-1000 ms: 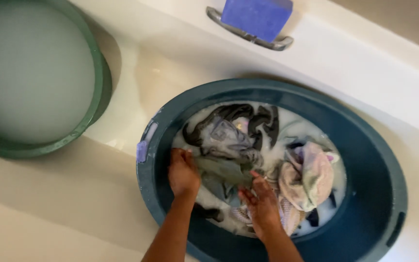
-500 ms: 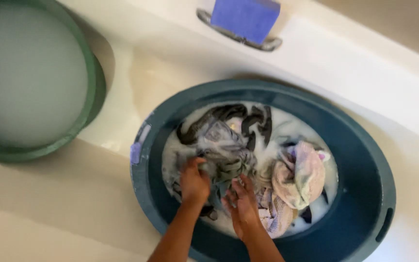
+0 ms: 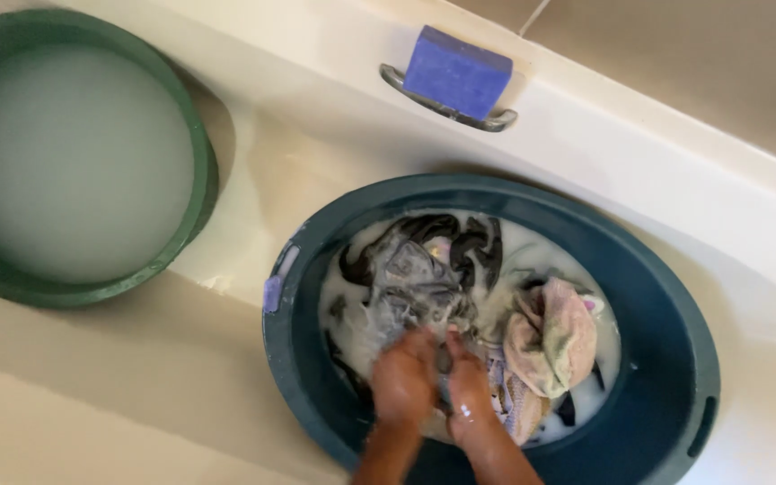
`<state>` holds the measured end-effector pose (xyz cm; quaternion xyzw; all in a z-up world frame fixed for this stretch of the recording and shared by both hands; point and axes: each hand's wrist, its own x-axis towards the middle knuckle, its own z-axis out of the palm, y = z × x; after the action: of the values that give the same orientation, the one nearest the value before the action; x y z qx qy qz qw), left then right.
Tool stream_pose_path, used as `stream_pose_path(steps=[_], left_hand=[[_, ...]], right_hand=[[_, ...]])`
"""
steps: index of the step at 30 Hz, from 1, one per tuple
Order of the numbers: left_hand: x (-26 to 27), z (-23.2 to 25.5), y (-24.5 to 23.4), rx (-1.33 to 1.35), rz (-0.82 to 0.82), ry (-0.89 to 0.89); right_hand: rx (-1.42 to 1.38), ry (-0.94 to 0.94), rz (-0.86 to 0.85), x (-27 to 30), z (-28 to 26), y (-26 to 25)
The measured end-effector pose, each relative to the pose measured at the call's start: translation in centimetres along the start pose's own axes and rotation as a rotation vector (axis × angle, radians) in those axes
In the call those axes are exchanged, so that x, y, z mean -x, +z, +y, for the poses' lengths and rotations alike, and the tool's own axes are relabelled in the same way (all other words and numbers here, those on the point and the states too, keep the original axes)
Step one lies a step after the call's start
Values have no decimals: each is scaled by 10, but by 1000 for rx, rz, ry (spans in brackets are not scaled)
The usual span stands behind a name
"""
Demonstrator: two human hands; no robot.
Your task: Hand washing clothes in a plastic tub inside a bathtub.
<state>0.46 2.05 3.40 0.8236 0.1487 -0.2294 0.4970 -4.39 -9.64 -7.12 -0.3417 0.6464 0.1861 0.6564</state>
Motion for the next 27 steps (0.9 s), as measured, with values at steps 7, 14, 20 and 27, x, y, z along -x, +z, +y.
stream_pose_path(steps=[7, 14, 20, 27], left_hand=[[-2, -32, 9, -173, -60, 240], [-43, -183, 42, 467, -284, -573], [2, -31, 9, 145, -172, -418], [107, 37, -21, 306, -171, 158]], right_hand=[[50, -123, -235, 46, 7, -19], [716, -287, -262, 60, 29, -9], [-109, 2, -25, 84, -5, -11], [-327, -120, -306, -165, 162, -214]])
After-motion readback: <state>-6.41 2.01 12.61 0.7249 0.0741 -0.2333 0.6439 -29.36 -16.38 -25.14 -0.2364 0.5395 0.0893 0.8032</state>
